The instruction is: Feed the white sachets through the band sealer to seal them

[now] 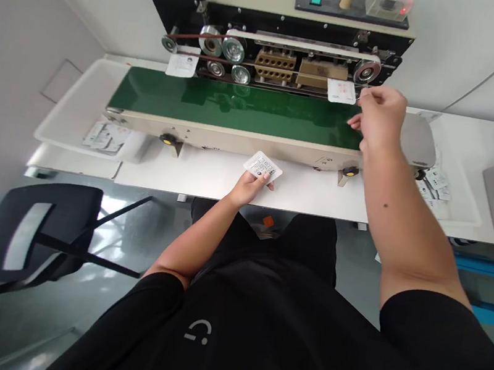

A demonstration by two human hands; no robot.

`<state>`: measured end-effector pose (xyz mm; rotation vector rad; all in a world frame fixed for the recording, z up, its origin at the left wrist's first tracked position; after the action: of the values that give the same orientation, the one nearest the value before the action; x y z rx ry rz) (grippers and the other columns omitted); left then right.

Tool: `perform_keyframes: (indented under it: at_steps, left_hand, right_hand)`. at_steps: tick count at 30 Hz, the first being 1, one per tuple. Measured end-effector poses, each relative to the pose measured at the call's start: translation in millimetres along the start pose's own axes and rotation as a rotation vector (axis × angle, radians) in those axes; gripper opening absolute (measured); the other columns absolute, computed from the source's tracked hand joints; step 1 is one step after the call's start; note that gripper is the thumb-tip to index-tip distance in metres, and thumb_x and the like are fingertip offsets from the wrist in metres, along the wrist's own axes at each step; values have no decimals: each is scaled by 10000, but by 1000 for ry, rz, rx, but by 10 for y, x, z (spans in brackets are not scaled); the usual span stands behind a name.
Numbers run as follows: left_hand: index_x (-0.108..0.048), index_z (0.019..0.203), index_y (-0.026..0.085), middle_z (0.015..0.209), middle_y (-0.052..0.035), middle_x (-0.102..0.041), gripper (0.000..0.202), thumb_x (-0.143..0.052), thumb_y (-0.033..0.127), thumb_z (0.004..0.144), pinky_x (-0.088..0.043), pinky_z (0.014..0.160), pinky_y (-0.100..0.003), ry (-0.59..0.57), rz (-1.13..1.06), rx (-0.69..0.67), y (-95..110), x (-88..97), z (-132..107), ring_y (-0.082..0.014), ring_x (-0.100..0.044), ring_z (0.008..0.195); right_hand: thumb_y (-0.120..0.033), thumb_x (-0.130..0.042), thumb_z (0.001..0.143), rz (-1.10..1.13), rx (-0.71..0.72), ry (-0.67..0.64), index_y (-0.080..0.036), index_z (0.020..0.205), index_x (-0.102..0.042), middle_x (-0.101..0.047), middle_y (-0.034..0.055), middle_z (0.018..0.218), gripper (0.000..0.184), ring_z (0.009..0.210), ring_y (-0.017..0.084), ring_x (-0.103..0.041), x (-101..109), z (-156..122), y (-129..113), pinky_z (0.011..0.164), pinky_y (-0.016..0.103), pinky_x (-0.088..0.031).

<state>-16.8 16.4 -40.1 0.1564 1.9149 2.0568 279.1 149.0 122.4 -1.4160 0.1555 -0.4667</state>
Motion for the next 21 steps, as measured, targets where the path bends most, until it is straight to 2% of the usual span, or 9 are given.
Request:
perform_keyframes:
  at_steps: [2,3,4,7,10,13,16,19,21]
  left_hand:
    - [-694,1040,164,830,-45,-734,451,-689,612,993,-593,820,-343,6,-3,7,-22,-13,0,-152,-689,740]
    - [-683,1085,170,852,-41,-733,466,-707,622,976,-578,754,-329,10,-14,12,-36,-21,3,-137,-654,686]
    - [-675,1139,177,892,-43,-739,493,-726,632,958,-555,695,-317,16,-21,15,-48,-28,7,-123,-618,644]
    - [-700,1226,191,995,-60,-750,524,-755,626,938,-520,681,-302,17,46,-19,-53,-40,21,-123,-604,679]
    - [-789,1137,196,942,-56,-725,437,-765,588,944,-518,769,-315,-3,193,-106,-8,-31,25,-164,-640,813]
    - [-851,1087,244,878,-38,-668,327,-786,531,945,-511,798,-331,-16,282,-216,33,-14,21,-168,-623,831]
    - [-871,1102,310,868,-27,-621,249,-782,493,959,-515,816,-342,8,286,-272,37,-3,14,-162,-607,829]
    - [-874,1102,340,881,-24,-603,227,-768,491,970,-511,813,-336,30,266,-268,24,-6,11,-157,-605,840]
    - [-873,1104,340,889,-25,-604,238,-762,504,971,-510,808,-331,30,267,-262,27,-13,10,-157,-605,848]
  right_hand:
    - [-260,-650,1073,-31,206,88,-133,1113,-636,-646,27,990,133,584,3,-472,53,-411,60,552,155,-388]
    - [-317,-657,1067,-25,240,71,-156,1098,-654,-635,17,961,164,575,15,-483,62,-652,117,535,161,-386]
    - [-377,-670,1056,-3,225,-2,-172,1081,-670,-621,10,909,207,575,32,-502,55,-901,189,525,168,-388]
    - [-494,-757,984,117,3,-248,-199,1081,-704,-624,17,844,315,599,71,-541,-34,-1588,433,524,199,-420]
    - [-601,-812,914,221,-238,-411,-208,1160,-713,-647,26,814,475,605,89,-544,-157,-2029,615,519,215,-428]
    - [-729,-770,892,337,-410,-510,-215,1240,-688,-688,42,842,626,606,99,-574,-208,-2204,685,516,216,-443]
    - [-739,-811,845,464,-518,-566,-247,1266,-682,-720,47,936,660,661,109,-635,-164,-2241,676,535,213,-475]
    - [-683,-878,798,493,-460,-552,-235,1138,-732,-728,55,1005,580,715,122,-672,-96,-2244,639,557,227,-504]
    - [-620,-924,765,452,-410,-539,-211,1026,-756,-725,57,949,513,728,133,-681,-64,-2246,619,582,241,-527]
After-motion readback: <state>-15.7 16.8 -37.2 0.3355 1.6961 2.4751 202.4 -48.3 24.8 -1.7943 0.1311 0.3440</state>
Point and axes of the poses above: each hand's wrist, its own z-axis towards the middle knuckle, its own x-axis out of the back of the hand, y = z × x, the point moved 1 cm from there along z, towards the middle knuckle
